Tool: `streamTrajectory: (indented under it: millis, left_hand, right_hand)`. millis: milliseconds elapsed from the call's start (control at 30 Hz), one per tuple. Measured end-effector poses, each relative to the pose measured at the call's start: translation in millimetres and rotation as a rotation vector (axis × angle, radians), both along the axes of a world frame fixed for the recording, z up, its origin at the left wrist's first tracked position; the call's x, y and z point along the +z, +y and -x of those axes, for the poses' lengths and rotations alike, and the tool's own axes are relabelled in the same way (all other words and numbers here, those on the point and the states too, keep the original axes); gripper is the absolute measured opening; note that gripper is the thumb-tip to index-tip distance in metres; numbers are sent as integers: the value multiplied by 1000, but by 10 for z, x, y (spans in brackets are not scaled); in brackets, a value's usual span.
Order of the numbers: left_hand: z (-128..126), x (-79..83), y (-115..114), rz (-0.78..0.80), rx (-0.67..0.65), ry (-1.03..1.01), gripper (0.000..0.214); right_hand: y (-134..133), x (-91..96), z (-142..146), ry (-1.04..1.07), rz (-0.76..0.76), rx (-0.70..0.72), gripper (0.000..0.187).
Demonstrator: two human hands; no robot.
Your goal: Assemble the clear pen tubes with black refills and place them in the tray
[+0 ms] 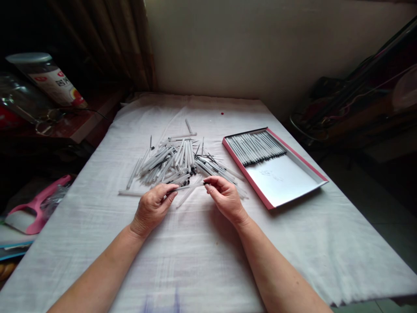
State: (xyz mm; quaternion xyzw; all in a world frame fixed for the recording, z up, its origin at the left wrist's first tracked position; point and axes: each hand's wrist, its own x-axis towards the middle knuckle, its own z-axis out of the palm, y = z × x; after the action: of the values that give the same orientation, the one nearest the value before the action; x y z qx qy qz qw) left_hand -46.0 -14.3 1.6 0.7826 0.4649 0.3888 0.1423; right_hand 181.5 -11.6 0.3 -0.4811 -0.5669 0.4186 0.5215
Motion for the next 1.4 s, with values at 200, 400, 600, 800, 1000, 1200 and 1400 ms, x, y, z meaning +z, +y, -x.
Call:
streamTrajectory:
  millis: [200, 400, 600, 800, 1000, 1200, 1400]
  left_hand:
    - [-8, 13, 2, -20, -34, -18, 17]
    - [-6, 8, -3, -37, -54, -28, 17]
    - [-17, 23, -4, -51, -62, -22, 16]
    - [-7, 8, 0, -44, -49, -28, 16]
    - [4, -14, -4, -41, -62, -17, 16]
    - [5, -14, -6, -26, -46, -19, 16]
    - [-7, 6, -7, -23, -53, -18, 16]
  right_hand:
    - [-11, 12, -43, -162, -145, -4, 13]
    - [-11, 14, -57, -339, -136, -6, 29]
    - [-20, 16, -71, -328, -81, 47, 37]
    - [-20, -28, -77, -197, -6, 57, 16]
    - [-20, -31, -86, -199, 9, 67, 19]
    - [-13, -93, -96, -108, 49, 86, 17]
    - [-18, -85, -102, -124, 46, 97, 22]
